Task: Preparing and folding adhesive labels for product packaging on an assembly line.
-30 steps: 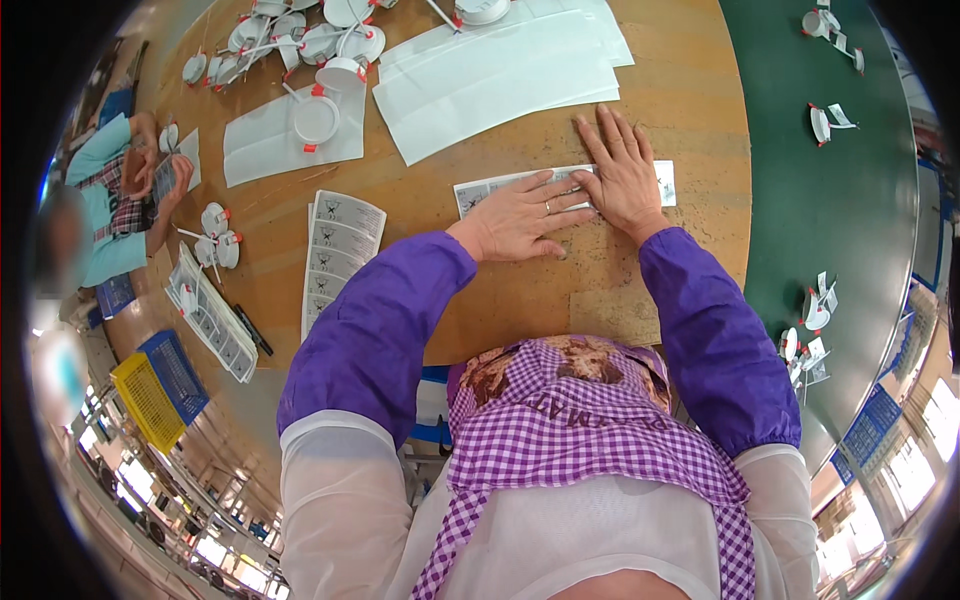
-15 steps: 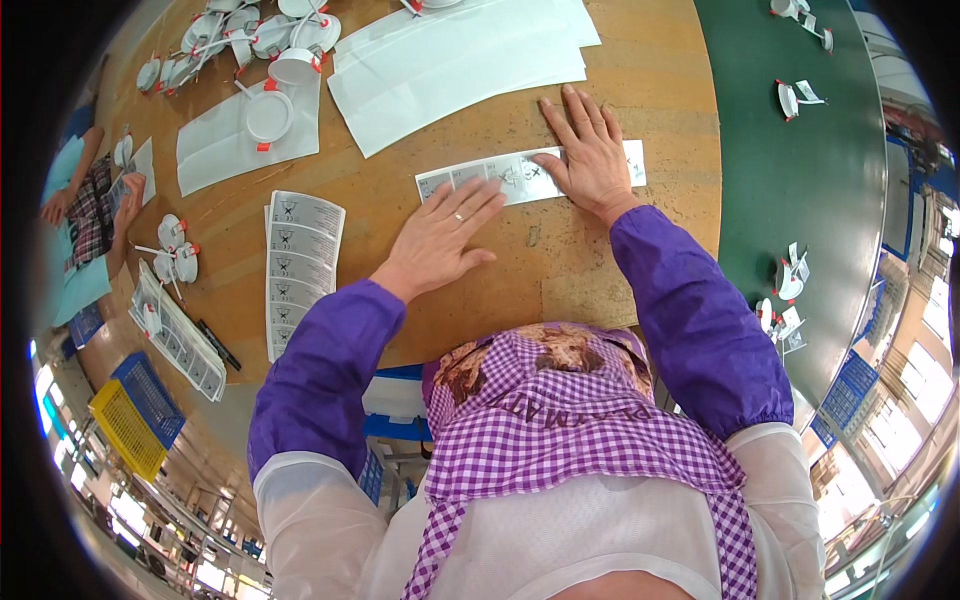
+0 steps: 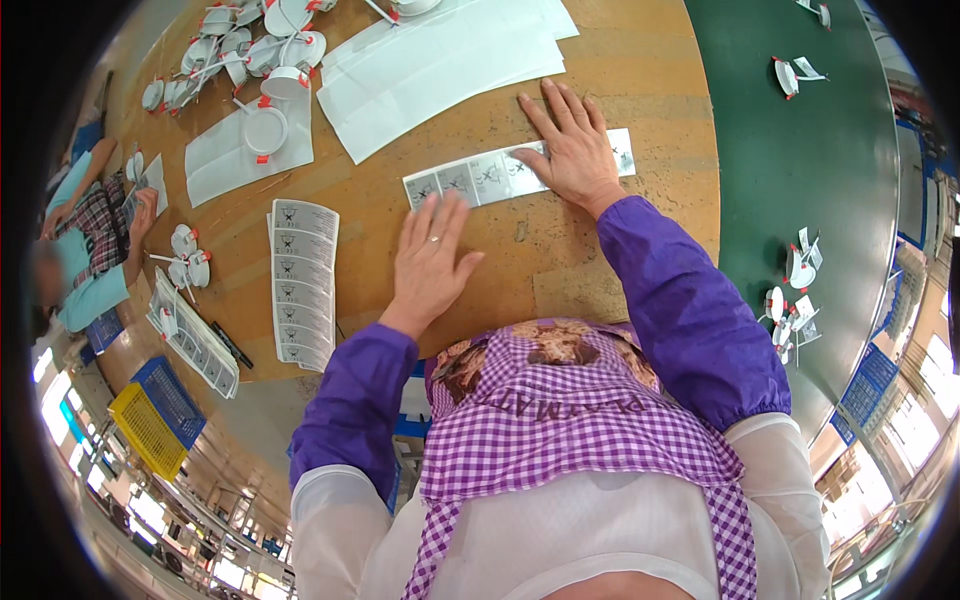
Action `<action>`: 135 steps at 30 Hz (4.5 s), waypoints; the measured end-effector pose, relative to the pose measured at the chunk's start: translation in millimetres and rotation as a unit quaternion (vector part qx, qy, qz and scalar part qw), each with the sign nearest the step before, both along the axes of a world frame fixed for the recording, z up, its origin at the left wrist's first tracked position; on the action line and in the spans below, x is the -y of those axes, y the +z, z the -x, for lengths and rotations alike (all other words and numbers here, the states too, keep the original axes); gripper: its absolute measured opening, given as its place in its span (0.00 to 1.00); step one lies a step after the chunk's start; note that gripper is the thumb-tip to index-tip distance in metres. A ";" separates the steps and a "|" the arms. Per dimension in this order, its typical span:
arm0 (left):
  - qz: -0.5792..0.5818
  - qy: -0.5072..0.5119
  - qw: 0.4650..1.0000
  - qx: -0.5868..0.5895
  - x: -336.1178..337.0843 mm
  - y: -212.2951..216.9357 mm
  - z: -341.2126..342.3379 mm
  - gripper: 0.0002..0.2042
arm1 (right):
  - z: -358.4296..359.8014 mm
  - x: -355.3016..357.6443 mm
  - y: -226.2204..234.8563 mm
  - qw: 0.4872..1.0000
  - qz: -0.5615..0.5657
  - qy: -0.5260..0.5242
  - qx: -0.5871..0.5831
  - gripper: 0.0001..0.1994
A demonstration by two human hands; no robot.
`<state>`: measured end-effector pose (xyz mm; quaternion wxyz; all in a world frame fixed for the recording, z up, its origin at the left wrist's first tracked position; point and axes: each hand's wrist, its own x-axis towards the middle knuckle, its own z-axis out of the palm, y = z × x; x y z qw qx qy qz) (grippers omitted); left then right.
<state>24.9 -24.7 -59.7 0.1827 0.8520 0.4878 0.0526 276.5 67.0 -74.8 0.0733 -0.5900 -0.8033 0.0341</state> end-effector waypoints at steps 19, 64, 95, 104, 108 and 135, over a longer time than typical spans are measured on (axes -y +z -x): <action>-0.025 -0.023 0.998 -0.044 -9.2 -8.1 -78.4 0.32 | -73.0 -13.6 3.8 0.989 -0.020 0.148 -0.006 0.33; 0.233 0.550 0.627 0.499 25.0 8.2 -1.6 0.26 | -91.6 46.9 26.1 0.788 0.199 -0.340 -0.473 0.19; -0.175 0.126 0.976 0.040 -102.6 1.4 2.1 0.23 | 61.8 -188.2 71.8 0.995 0.094 0.000 -0.042 0.48; -0.180 0.102 0.976 0.065 -114.1 -11.7 1.9 0.20 | 76.1 -223.8 53.7 0.965 0.228 0.069 0.110 0.49; -0.208 0.090 0.971 0.074 -113.9 -13.5 5.1 0.20 | 69.9 -205.1 42.1 0.978 0.179 0.093 0.046 0.48; -0.186 0.118 0.972 0.080 -61.0 -11.6 9.2 0.24 | 85.3 -136.0 53.0 0.920 0.373 0.096 -0.071 0.32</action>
